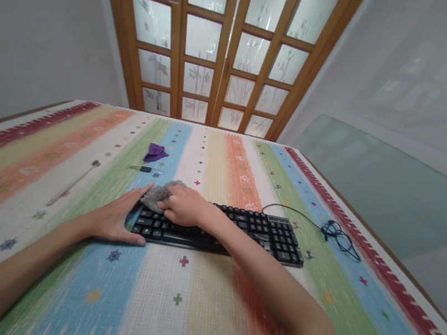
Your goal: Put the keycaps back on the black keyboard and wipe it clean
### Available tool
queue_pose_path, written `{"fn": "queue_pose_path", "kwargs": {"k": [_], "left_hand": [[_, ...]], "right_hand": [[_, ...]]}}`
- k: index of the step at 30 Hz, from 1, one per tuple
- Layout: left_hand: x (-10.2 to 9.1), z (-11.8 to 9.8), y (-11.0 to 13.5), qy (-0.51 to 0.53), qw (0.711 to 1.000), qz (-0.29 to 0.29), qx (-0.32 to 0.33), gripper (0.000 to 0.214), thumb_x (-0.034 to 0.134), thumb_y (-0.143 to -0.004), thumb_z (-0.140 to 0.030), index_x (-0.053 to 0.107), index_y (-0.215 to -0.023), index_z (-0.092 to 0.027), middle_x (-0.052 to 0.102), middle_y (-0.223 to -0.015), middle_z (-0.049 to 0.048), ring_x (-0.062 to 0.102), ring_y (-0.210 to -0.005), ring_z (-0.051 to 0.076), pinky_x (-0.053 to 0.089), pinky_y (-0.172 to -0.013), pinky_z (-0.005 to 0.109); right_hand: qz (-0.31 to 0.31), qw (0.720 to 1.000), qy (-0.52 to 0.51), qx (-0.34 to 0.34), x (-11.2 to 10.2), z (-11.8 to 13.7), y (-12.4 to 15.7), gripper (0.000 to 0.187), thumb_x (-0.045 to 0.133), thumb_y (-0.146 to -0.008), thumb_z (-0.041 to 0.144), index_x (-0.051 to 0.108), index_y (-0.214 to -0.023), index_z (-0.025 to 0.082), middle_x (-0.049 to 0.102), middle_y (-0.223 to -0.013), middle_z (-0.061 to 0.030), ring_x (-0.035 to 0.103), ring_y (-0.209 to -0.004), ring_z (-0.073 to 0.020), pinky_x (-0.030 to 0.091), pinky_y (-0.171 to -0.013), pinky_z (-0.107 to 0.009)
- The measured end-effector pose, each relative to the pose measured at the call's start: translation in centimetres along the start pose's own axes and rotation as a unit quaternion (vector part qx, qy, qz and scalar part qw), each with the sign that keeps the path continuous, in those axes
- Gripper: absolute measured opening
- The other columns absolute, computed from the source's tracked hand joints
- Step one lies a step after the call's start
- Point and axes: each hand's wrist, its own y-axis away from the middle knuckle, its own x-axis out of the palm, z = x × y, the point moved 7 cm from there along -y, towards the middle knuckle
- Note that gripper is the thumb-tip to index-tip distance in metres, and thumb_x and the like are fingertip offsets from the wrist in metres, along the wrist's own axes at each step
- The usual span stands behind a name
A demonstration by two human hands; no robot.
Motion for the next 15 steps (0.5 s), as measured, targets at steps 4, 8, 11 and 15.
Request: {"fn": "queue_pose_path", "kwargs": {"k": [4,8,11,15], "left_hand": [[0.0,-0.2,0.1,-0.01,1.0,0.003,0.008,0.132,0.075,-0.06,-0.072,-0.001,-0.157,-0.024,0.028,-0.157,0.0203,0.034,-0.14,0.044,0.03,-0.113,0.061],[0.1,0.0,0.1,-0.018,1.0,0.005,0.008,0.131,0.075,-0.062,-0.07,-0.004,-0.156,-0.025,0.03,-0.155,0.0208,0.035,-0.139,0.044,0.032,-0.112,0.062],[0.2,0.1,0.1,-0.021,1.0,0.007,0.008,0.131,0.075,-0.062,-0.07,-0.005,-0.156,-0.025,0.03,-0.155,0.0215,0.035,-0.139,0.045,0.032,-0.111,0.063],[0.1,0.1,0.1,-0.022,1.0,0.005,0.006,0.13,0.075,-0.062,-0.07,-0.003,-0.156,-0.026,0.03,-0.156,0.0206,0.035,-0.139,0.045,0.031,-0.112,0.064]], "right_hand": [[-0.006,1.0,-0.012,0.018,0.0,-0.9,1.7,0.027,0.051,-0.094,0.023,0.074,-0.108,0.022,0.06,-0.093,-0.0094,0.051,-0.081,-0.0193,0.038,-0.07,-0.03],[-0.013,0.999,-0.007,0.037,0.2,-2.0,3.7,0.027,0.052,-0.093,0.021,0.074,-0.108,0.023,0.059,-0.089,-0.0081,0.05,-0.078,-0.0181,0.036,-0.069,-0.029],[-0.014,0.998,-0.013,0.053,0.3,-2.9,5.3,0.029,0.051,-0.093,0.02,0.074,-0.111,0.023,0.057,-0.087,-0.0073,0.047,-0.076,-0.0169,0.035,-0.068,-0.029],[-0.009,0.996,-0.023,0.086,0.4,-4.0,7.6,0.033,0.051,-0.093,0.019,0.071,-0.12,0.022,0.056,-0.088,-0.0083,0.046,-0.077,-0.0176,0.035,-0.068,-0.029]]}}
